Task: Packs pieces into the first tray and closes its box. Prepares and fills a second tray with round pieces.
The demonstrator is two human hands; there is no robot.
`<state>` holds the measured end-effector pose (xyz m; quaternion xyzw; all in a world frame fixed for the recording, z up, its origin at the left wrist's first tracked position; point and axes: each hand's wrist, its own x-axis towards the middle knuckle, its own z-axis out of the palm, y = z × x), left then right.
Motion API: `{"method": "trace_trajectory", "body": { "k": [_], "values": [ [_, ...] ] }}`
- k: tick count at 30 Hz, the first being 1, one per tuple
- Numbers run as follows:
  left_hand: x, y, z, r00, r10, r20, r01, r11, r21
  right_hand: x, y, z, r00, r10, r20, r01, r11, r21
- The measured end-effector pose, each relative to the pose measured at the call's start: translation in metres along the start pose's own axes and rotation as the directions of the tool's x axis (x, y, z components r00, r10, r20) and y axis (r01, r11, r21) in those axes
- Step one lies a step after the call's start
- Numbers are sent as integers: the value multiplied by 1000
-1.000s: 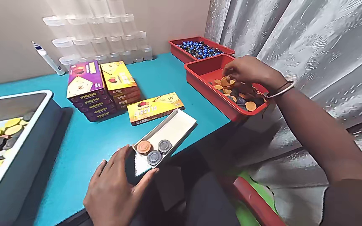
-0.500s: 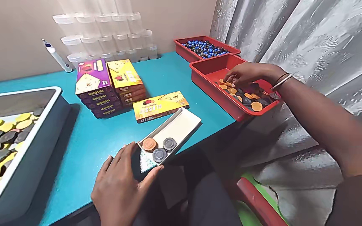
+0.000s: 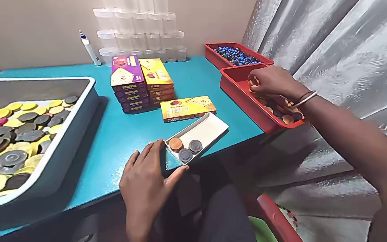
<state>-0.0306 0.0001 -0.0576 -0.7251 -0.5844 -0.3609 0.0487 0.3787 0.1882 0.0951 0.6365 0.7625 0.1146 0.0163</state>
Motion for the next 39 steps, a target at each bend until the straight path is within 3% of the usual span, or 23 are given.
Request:
{"method": "trace_trajectory", "body": {
  "k": [2, 4, 7, 9, 14, 20, 25, 29, 32, 35, 39],
  "values": [
    [2, 0, 0, 1000, -2, -10, 2, 1000, -4, -10, -45, -16, 980, -110, -167, 141, 973, 182],
    [0, 1, 1, 1000, -4, -2, 4, 1000, -9, -30, -98, -26, 953, -207, -222, 276, 893, 354],
    [0, 0, 1, 1000, 0, -13, 0, 1000, -8, -56, -161, -35, 907, -362, -216, 421, 771, 478],
    [0, 1, 1, 1000, -5, -17, 5, 1000, -7, -64, -185, -35, 872, -475, -114, 460, 721, 518],
    [0, 2, 0, 1000, -3, -22, 3, 1000, -3, -62, -212, -9, 853, -518, 65, 397, 724, 565],
    [-1, 3, 0, 1000, -12, -12, 12, 1000, -2, -67, -214, 0, 881, -469, 61, 336, 711, 618],
    [0, 2, 1, 1000, 2, -19, -3, 1000, -10, -71, -219, 8, 882, -468, -49, 402, 695, 596],
    [0, -1, 1, 1000, 23, 12, -23, 999, -24, -66, -193, -6, 895, -349, -279, 443, 777, 448],
    [0, -2, 0, 999, 14, 31, -13, 1000, -16, -57, -129, -34, 938, -80, -337, 172, 953, 251],
    [0, -2, 0, 999, 15, 33, -15, 1000, -4, -43, -46, -35, 958, 155, -242, -122, 982, 144],
    [1, -3, -1, 998, 29, 56, -29, 1000, -12, -39, 43, -1, 955, 295, 28, -297, 950, 93]
  ]
}}
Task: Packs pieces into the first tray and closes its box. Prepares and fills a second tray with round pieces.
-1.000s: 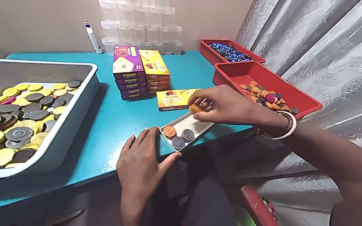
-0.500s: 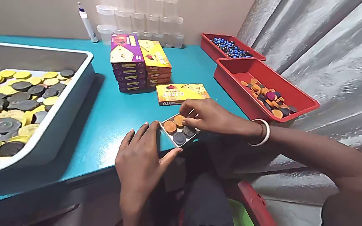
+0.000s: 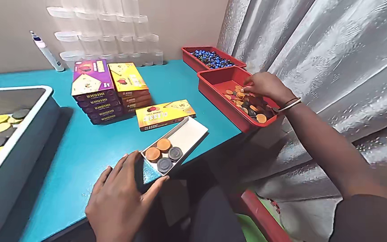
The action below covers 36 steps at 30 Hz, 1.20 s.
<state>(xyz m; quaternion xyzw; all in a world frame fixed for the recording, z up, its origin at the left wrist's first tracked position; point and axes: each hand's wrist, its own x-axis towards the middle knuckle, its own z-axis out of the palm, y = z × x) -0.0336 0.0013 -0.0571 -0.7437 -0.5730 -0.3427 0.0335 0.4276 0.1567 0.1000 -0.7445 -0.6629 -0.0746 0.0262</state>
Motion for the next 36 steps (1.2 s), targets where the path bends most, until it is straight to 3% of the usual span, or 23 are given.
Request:
{"method": "trace_trajectory", "body": {
  "k": [3, 13, 21, 23, 25, 27, 29, 33, 36],
  "values": [
    [0, -1, 0, 1000, -1, 7, 1, 1000, -3, -2, 17, 12, 998, 12, 69, -12, 1000, -5],
    [-1, 0, 2, 1000, -5, -29, 5, 1000, 1, -10, -11, 2, 982, 29, 187, 0, 988, -152],
    [-1, 1, 2, 999, -14, -33, 14, 1000, 4, -13, -1, -15, 955, 7, 296, 49, 982, -181],
    [-1, 1, 2, 999, -12, -39, 12, 1000, 2, -15, 4, -17, 963, 13, 268, 39, 981, -189],
    [-1, 2, 3, 999, -10, -43, 10, 1000, 4, -29, -6, -26, 995, 16, 102, 2, 984, -179],
    [0, 3, 2, 998, -23, -53, 23, 1000, 15, -50, -40, -40, 990, -91, -109, 83, 993, -83],
    [-1, 3, 2, 998, -29, -56, 30, 999, 12, -74, -82, -44, 943, -273, -193, 289, 955, 62],
    [0, 5, 2, 997, -18, -73, 19, 1000, 3, -95, -152, -18, 767, -614, -188, 641, 722, 260],
    [-1, 6, 2, 996, -35, -78, 36, 999, 6, -92, -187, 10, 745, -661, -89, 620, 637, 457]
  ]
}}
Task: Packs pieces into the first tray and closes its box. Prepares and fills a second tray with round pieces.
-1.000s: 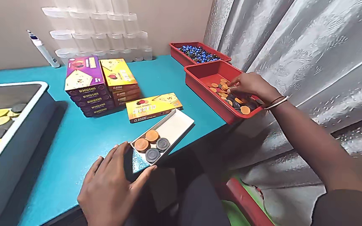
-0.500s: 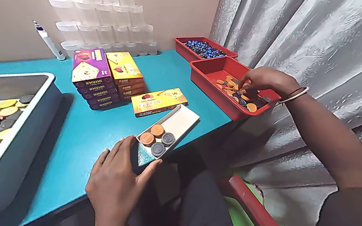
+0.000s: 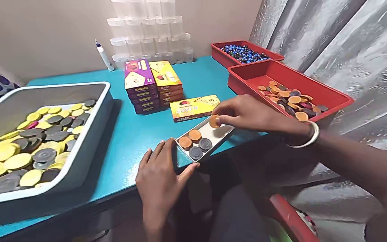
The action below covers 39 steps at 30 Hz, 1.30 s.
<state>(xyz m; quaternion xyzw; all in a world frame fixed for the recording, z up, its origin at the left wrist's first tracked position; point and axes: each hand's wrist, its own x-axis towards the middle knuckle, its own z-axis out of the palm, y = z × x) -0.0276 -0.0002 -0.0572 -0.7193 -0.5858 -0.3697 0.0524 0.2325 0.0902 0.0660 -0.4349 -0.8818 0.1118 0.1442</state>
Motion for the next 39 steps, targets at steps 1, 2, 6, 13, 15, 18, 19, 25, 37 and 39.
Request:
{"method": "trace_trajectory", "body": {
  "k": [1, 2, 6, 13, 15, 18, 19, 25, 37, 39],
  "values": [
    [1, 0, 0, 1000, -1, -2, 1, 1000, -1, 6, -1, 9, 998, 46, 39, -49, 997, 68],
    [1, 0, 0, 1000, -2, -4, 2, 1000, -1, 11, -2, 16, 993, 92, 68, -100, 988, 114],
    [1, 1, 1, 1000, -4, -7, 4, 1000, 5, 22, -3, 29, 971, 182, 155, -203, 970, 136],
    [0, 1, 1, 1000, -3, -2, 3, 1000, 10, 20, -6, 33, 968, 221, 119, -229, 971, 63],
    [0, 0, 0, 1000, 3, 0, -3, 1000, 13, 22, -6, 35, 971, 208, 115, -214, 976, 46],
    [0, 0, 0, 1000, 15, -7, -15, 1000, 12, 22, -8, 36, 969, 214, 123, -222, 973, 62],
    [0, 0, 1, 1000, 19, -11, -19, 1000, 12, 20, -8, 33, 973, 202, 115, -211, 975, 72],
    [-1, -2, 1, 1000, 11, 11, -12, 1000, 14, 11, 31, -56, 900, 209, -382, -328, 903, -277],
    [-1, -5, 0, 999, 26, 42, -27, 1000, 8, -65, 198, -103, 755, 655, 28, -545, 651, -528],
    [0, -5, -1, 998, 26, 49, -26, 1000, 1, -63, 196, -107, 770, 637, -21, -543, 638, -545]
  ]
}}
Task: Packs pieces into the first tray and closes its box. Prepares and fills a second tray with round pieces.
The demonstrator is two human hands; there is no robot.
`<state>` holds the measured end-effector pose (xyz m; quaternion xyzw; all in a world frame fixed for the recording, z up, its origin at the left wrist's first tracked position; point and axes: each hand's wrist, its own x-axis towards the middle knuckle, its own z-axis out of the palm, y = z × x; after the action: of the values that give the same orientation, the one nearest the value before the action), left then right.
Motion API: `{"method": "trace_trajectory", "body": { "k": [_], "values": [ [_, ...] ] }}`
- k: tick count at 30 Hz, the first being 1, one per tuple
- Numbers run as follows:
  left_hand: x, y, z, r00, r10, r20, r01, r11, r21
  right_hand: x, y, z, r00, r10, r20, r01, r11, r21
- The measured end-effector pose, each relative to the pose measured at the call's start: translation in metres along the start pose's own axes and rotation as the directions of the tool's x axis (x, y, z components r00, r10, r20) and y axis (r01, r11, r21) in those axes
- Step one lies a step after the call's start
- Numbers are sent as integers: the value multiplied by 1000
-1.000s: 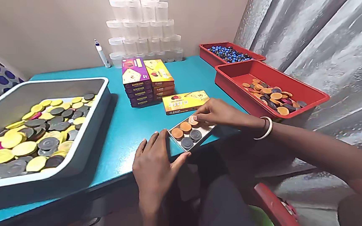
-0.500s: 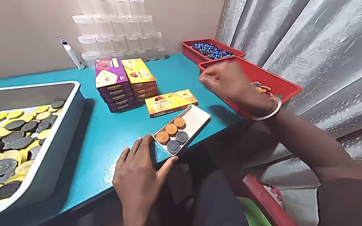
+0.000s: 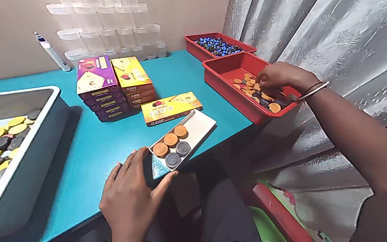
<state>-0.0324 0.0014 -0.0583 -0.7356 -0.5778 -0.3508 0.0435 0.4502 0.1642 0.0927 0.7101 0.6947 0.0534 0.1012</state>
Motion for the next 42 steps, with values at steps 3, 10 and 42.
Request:
{"method": "trace_trajectory", "body": {
  "k": [3, 10, 42],
  "values": [
    [0, 1, -1, 1000, 0, -7, 0, 1000, -5, 8, -2, -10, 998, 0, -68, 5, 997, 73],
    [0, 1, -1, 1000, 1, -1, -1, 1000, 4, 28, 3, 1, 987, -80, 142, 63, 991, 121],
    [-1, 1, 1, 999, 0, -33, 0, 1000, 4, -71, -212, -13, 828, -500, -254, 560, 712, 424]
  ]
}}
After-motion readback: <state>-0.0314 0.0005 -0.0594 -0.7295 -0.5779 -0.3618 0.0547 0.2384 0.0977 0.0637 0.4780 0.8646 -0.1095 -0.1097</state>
